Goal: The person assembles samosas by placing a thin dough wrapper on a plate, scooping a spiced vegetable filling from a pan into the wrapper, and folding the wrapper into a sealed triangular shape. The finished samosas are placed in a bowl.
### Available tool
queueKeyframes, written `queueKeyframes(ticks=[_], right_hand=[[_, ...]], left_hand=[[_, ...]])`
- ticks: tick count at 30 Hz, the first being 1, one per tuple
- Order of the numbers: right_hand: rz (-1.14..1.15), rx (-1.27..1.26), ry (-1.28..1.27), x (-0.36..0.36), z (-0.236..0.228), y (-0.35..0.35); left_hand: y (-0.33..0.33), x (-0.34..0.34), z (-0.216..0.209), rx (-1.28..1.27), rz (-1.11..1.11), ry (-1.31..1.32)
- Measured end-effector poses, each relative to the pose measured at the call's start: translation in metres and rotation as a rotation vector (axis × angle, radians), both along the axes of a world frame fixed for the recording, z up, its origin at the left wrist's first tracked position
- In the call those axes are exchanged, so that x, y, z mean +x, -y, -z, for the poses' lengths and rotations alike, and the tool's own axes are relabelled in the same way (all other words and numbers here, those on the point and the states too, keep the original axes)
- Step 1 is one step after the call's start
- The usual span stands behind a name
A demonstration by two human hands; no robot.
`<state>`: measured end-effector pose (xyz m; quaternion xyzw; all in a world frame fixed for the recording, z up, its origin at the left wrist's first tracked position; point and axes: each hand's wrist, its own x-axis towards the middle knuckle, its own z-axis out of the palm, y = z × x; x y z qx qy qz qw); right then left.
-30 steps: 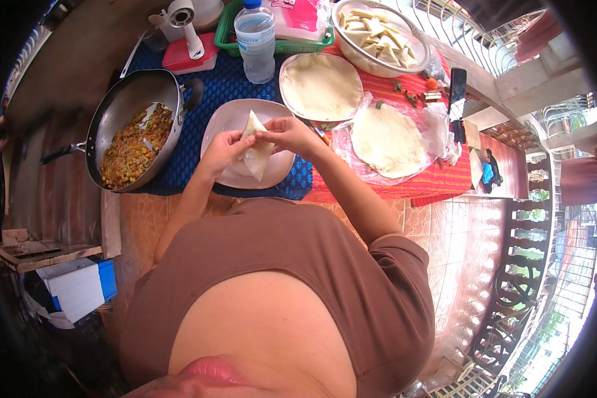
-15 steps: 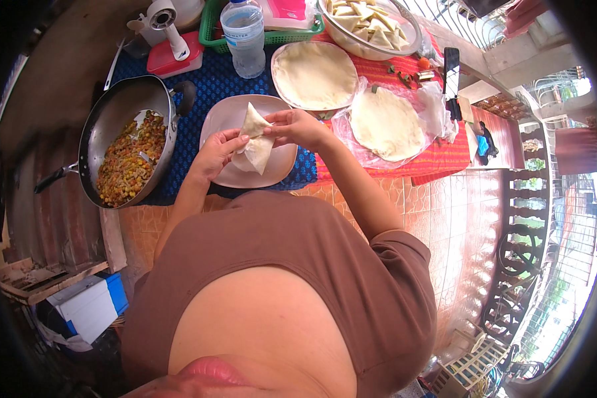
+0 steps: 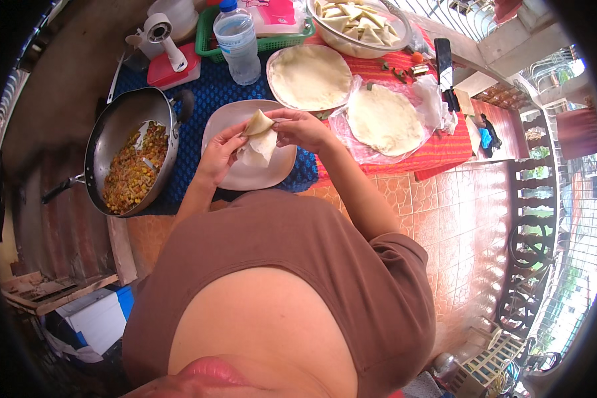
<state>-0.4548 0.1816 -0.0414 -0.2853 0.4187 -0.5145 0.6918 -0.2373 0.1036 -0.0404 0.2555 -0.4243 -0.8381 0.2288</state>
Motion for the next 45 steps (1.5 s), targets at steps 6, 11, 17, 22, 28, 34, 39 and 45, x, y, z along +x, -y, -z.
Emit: queueKeyframes(ticks=[6, 11, 17, 22, 28, 34, 39, 45], right_hand=[[0.101, 0.037, 0.041, 0.009, -0.001, -0.001], [0.071, -0.067, -0.101, 0.019, -0.026, -0.009], [0.047, -0.257, -0.342, 0.025, -0.053, -0.020], [0.108, -0.299, -0.302, 0.025, -0.059, -0.020], [0.115, -0.319, -0.333, 0.027, -0.064, -0.023], [0.092, -0.316, -0.375, 0.025, -0.054, -0.023], [0.080, -0.324, -0.458, 0.034, -0.055, -0.021], [0.110, -0.240, -0.545, 0.034, -0.054, -0.019]], left_hand=[[-0.007, 0.002, -0.003, -0.235, 0.065, 0.060], [-0.012, 0.004, -0.006, -0.384, 0.003, 0.058], [-0.019, 0.000, -0.012, -0.456, -0.077, 0.026], [-0.018, 0.000, -0.018, -0.396, -0.029, -0.061], [-0.018, 0.005, -0.027, -0.373, 0.083, -0.072], [-0.020, 0.006, -0.034, -0.406, 0.107, -0.031], [-0.013, -0.009, -0.025, -0.420, -0.054, 0.126], [-0.015, -0.013, -0.016, -0.491, -0.148, 0.091]])
